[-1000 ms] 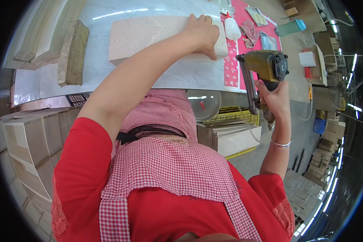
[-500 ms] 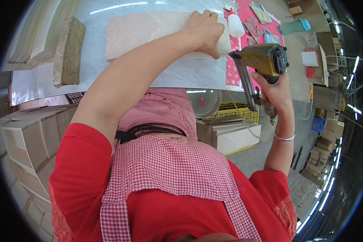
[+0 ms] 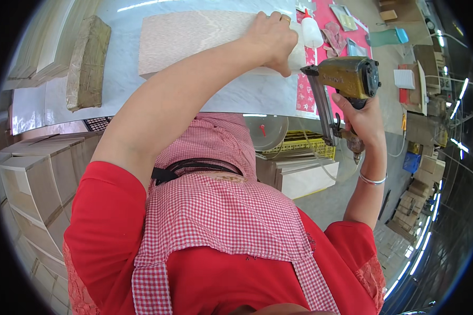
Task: Assemble wooden boxes by applying glue and using a pneumatic stapler.
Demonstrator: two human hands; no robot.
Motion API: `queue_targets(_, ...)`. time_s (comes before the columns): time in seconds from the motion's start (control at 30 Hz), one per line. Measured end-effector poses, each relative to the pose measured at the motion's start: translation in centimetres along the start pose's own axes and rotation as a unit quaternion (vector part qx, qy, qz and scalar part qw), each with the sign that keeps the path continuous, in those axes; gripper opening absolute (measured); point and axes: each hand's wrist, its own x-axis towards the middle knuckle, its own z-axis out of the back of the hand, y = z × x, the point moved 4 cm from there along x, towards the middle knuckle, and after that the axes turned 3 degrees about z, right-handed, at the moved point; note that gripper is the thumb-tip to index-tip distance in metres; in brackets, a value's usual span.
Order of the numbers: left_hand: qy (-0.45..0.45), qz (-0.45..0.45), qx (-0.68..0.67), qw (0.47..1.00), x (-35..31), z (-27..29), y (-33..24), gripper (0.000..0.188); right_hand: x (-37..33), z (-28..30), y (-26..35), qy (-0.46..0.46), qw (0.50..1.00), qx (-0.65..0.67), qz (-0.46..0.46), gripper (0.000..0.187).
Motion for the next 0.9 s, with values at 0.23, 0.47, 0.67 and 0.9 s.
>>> queue_targets(0.23,-0.123,-0.020,0.051,0.991,-5.5,3.5,3.9,0.084,0.0,0.0,-0.1,0.010,1.000,-0.002,-0.005,0.022)
queue_targets(0.47,-0.006,-0.002,0.065,0.998,-9.3,6.0,8.1,0.081,-1.3,-2.8,2.9,0.013,0.999,0.012,0.039,0.020)
queue_targets(0.67,0.050,0.042,0.021,0.998,-9.7,6.0,8.3,0.073,-1.5,-4.8,5.5,0.052,0.994,0.001,0.098,0.025)
queue_targets(0.9,-0.172,0.031,0.166,0.970,-11.8,4.6,7.2,0.069,-1.3,-6.7,7.6,0.068,0.995,0.009,0.079,0.024)
